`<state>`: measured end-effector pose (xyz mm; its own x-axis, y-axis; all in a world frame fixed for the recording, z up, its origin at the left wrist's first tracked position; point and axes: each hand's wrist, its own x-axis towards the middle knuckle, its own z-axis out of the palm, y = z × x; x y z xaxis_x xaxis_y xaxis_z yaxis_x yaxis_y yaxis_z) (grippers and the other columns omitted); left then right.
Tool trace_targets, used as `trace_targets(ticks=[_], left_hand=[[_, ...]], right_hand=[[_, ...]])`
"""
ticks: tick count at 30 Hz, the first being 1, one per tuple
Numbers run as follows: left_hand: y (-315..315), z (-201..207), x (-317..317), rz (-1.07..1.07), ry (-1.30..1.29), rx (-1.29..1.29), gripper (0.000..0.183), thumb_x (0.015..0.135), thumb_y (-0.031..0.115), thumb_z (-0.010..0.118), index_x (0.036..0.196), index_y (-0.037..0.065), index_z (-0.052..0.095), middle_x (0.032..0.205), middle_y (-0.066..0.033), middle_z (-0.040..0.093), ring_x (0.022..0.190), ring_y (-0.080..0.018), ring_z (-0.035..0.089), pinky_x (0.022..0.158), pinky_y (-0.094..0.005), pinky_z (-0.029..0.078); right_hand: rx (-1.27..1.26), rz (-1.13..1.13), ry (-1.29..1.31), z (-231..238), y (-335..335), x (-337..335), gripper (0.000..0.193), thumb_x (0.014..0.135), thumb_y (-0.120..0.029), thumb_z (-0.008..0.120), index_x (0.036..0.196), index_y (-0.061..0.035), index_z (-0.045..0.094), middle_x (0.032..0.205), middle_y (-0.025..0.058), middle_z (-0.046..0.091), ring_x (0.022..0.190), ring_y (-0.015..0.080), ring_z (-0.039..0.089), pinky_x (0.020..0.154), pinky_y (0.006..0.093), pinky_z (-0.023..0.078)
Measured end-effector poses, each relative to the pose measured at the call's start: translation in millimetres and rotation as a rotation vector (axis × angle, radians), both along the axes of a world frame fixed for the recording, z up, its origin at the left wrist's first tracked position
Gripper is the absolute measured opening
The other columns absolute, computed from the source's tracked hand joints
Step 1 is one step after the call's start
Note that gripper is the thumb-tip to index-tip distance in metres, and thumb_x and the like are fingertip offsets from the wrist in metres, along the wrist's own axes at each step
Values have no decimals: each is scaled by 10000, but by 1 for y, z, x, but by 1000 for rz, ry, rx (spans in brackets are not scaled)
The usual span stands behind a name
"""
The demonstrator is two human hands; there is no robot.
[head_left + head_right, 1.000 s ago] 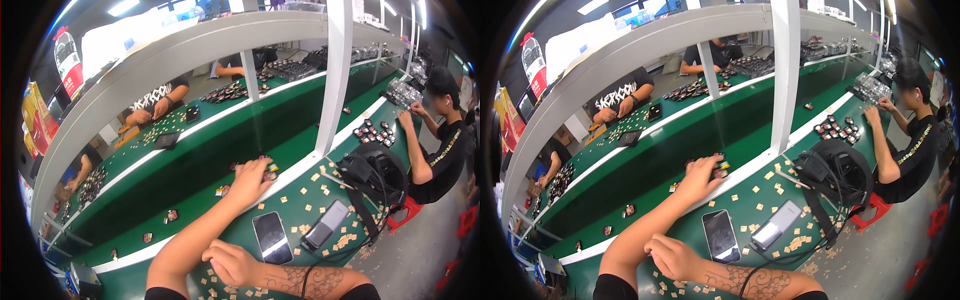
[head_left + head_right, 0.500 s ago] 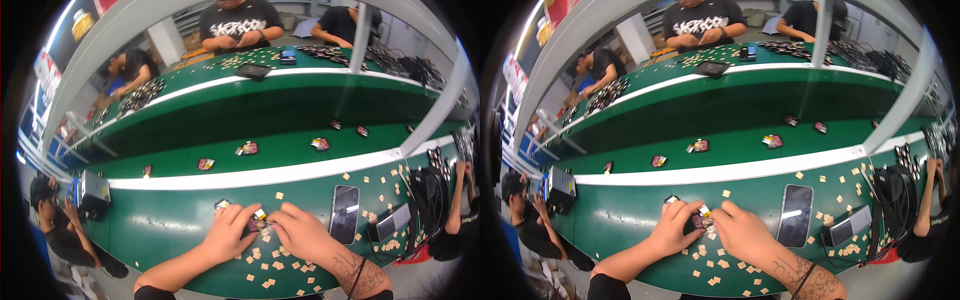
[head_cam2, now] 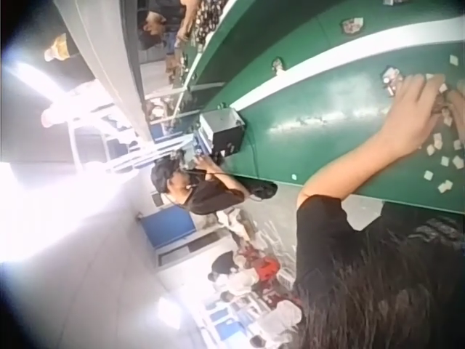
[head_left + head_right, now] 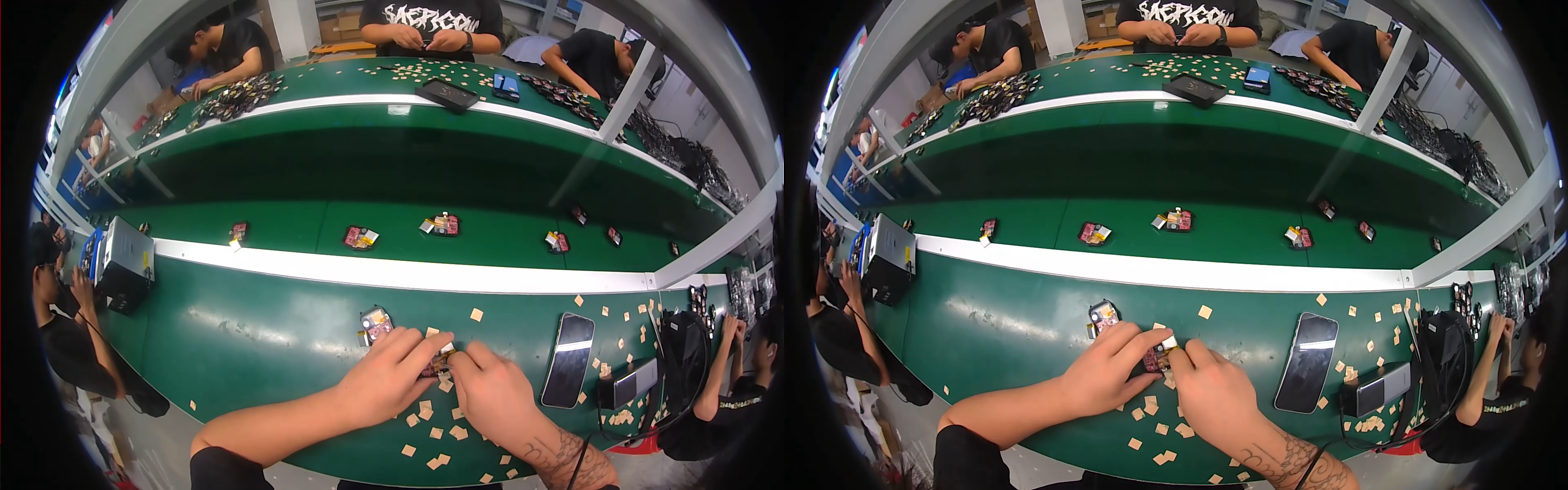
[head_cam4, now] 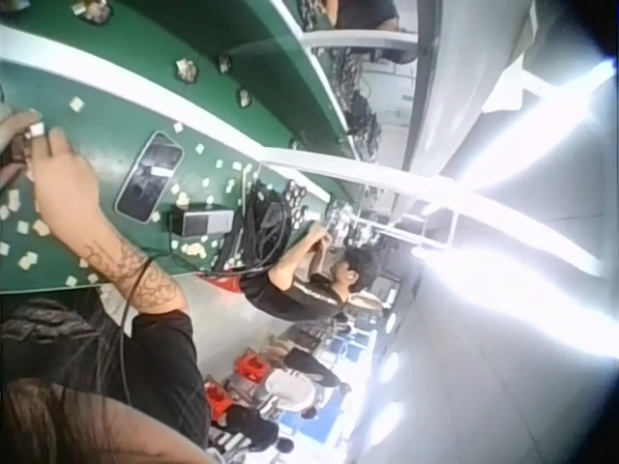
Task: Peeling small adhesive pads and applying them to electronic component modules on an assembly line.
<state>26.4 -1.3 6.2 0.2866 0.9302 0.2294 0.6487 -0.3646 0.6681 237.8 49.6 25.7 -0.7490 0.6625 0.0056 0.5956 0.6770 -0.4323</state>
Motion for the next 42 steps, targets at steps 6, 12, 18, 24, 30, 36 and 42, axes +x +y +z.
trace_targets(ticks=[6,12,18,24,30,36,42], left_hand=[[-5,-3,-1,73,30,-21,710,851,132,864,1477,56,538,1130,-162,602,1039,-380,616,917,-464,527],[-6,-8,-1,60,-26,-14,668,866,179,872,1440,60,553,1149,-157,637,1057,-375,628,921,-454,537],[-8,-12,1,10,-22,18,593,861,193,881,1364,71,593,1131,-113,651,1050,-345,631,937,-452,498],[-11,-18,-3,-52,35,104,349,873,198,868,1190,123,743,1137,-54,659,1036,-266,631,905,-407,475],[-14,-16,-2,-49,103,157,312,866,215,873,1157,147,785,1140,-23,672,1032,-220,629,838,-370,436],[-15,-17,-3,-53,115,166,303,872,216,865,1146,120,778,1162,-37,682,1040,-225,627,858,-379,438],[-15,-15,-3,-44,128,155,295,878,200,849,1142,108,754,1165,-43,684,1043,-232,630,871,-384,436]], right_hand=[[-195,-123,209,-14,3,5,177,932,-49,715,1089,-48,632,982,126,608,851,304,728,679,420,593],[-286,-181,435,-5,24,9,244,946,-104,753,1165,-61,655,1019,122,645,776,280,710,668,377,559],[-251,-96,301,-12,24,2,171,929,-43,753,1098,-44,731,914,101,696,778,265,697,679,338,548],[-329,-87,337,-7,25,1,187,925,-21,759,1110,-30,734,901,109,698,763,224,696,667,316,543],[-524,-13,332,1,42,16,195,969,-64,725,1164,-60,731,982,96,743,800,283,732,702,352,578],[-321,46,276,3,30,12,220,935,-37,764,1155,-32,751,988,100,757,780,233,738,697,327,585],[-200,46,234,3,19,5,225,915,-38,778,1138,-37,749,987,111,750,822,291,757,722,362,605]])
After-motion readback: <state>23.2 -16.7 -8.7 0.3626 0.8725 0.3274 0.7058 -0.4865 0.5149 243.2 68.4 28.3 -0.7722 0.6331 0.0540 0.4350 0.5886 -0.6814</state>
